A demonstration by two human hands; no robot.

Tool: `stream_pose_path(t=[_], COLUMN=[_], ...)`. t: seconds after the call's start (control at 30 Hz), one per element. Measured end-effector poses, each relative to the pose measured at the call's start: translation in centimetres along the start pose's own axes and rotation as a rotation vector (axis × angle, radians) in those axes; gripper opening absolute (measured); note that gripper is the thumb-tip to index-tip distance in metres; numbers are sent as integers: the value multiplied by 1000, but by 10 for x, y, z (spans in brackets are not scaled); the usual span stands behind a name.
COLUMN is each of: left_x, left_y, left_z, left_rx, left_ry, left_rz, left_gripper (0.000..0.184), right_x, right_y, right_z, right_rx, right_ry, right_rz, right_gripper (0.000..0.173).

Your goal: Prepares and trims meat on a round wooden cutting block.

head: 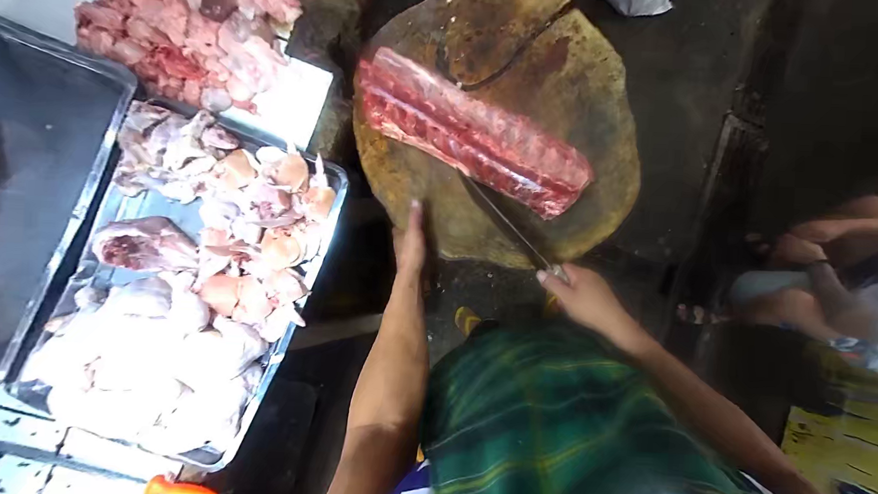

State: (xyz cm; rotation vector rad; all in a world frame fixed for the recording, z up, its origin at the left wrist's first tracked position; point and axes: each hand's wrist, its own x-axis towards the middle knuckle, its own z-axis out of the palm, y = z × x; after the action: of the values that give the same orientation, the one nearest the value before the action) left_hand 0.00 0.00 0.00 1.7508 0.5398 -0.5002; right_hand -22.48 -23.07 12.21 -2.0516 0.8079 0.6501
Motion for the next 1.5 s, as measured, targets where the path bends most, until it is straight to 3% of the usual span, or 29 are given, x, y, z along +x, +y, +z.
stream_pose_path(t=[0.1,0.23,0.33,0.4,0.47,0.57,0.67,0.8,0.87,0.93,1.07,1.13,1.2,1.33,1.5], left_x=[-5,-20,-66,-111,-151,-172,-168,-172,-173,-164,-103,-69,-55,-76,-102], left_y=[-3,1,29,53,67,55,34,27,26,32,71,99,118,141,154], left_z=[8,-15,-4,26,72,146,180,181,177,172,149,143,147,180,193], left_rx=[29,157,536,595,507,401,393,296,229,152,72,95,133,76,-92], left_ry=[46,12,260,298,124,-67,-71,-66,-82,-27,192,187,77,-42,50], left_rz=[12,-22,74,226,296,294,303,238,219,197,83,69,112,168,62], left_gripper=[84,68,39,37,50,63,48,37,45,67,86,92,87,74,84], right_x=[-29,-40,-16,11,36,53,55,61,62,63,59,58,54,37,50], right_y=[20,53,82,104,121,132,137,144,148,147,138,133,131,123,135], right_z=[-32,-88,-123,-139,-147,-157,-164,-176,-178,-182,-186,-188,-186,-196,-190], right_rx=[121,211,185,166,129,105,122,184,205,215,215,212,207,242,217], right_ry=[-12,175,284,293,223,111,42,-16,-34,-36,-37,-27,-23,-24,-24], right_rz=[-92,-231,-213,-166,-83,-31,-34,-12,-23,-43,-31,-37,-33,-2,-6], right_gripper=[51,43,47,52,59,64,64,60,59,58,56,58,60,63,68])
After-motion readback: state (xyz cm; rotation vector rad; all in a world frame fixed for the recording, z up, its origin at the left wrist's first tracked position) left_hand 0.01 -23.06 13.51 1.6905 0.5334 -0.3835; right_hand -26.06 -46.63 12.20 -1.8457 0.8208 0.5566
